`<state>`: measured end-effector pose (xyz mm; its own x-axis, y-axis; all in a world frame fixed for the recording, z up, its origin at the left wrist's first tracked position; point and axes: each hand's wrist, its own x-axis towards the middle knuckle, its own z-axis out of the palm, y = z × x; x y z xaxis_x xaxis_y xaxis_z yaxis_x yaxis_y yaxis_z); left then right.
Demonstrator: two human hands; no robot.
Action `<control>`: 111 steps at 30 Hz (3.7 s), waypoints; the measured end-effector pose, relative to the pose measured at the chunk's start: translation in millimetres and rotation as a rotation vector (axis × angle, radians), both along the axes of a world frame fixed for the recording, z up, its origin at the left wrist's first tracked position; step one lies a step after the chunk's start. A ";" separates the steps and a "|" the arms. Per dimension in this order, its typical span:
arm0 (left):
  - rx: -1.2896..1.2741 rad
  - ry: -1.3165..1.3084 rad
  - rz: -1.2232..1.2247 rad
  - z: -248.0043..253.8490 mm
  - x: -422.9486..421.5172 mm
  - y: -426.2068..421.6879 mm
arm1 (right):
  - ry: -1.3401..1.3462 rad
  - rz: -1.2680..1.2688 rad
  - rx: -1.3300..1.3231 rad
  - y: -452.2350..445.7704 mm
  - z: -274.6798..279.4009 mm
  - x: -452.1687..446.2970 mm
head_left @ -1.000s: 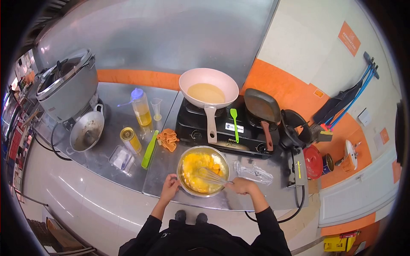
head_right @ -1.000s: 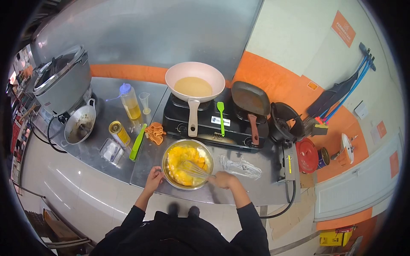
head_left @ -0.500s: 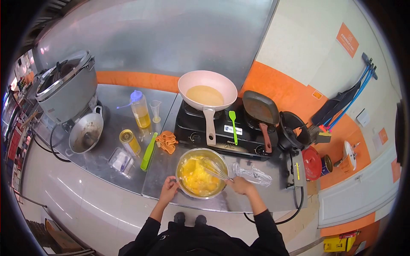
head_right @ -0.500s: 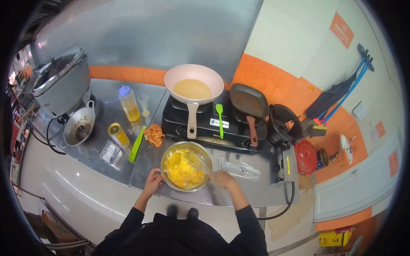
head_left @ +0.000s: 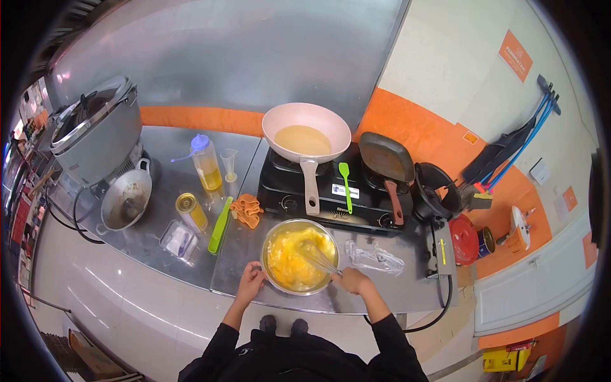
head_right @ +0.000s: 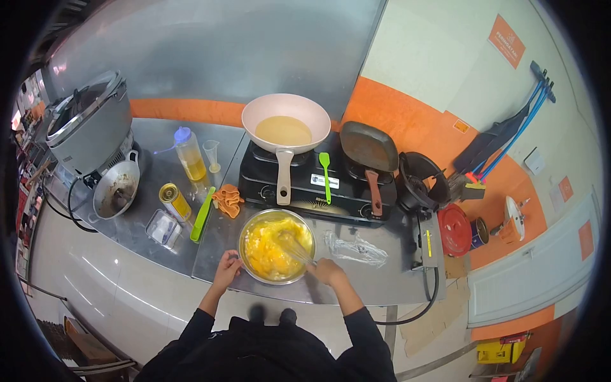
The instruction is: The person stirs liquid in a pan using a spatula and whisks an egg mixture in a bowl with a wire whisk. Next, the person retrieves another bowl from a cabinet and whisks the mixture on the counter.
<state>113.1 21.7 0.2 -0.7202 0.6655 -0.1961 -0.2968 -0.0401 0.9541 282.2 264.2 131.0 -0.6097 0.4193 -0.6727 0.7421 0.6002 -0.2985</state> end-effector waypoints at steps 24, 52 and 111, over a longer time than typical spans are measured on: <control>0.008 -0.033 -0.005 6.3 0.5 -1.6 | 0.361 0.344 0.646 -37.2 148.4 3.2; 0.045 0.014 -0.008 -6.7 -3.3 1.6 | -0.220 0.560 0.373 -33.7 111.8 -42.9; 0.048 -0.011 -0.006 -0.1 -2.3 -4.6 | -0.010 0.458 0.259 -35.6 66.0 -20.3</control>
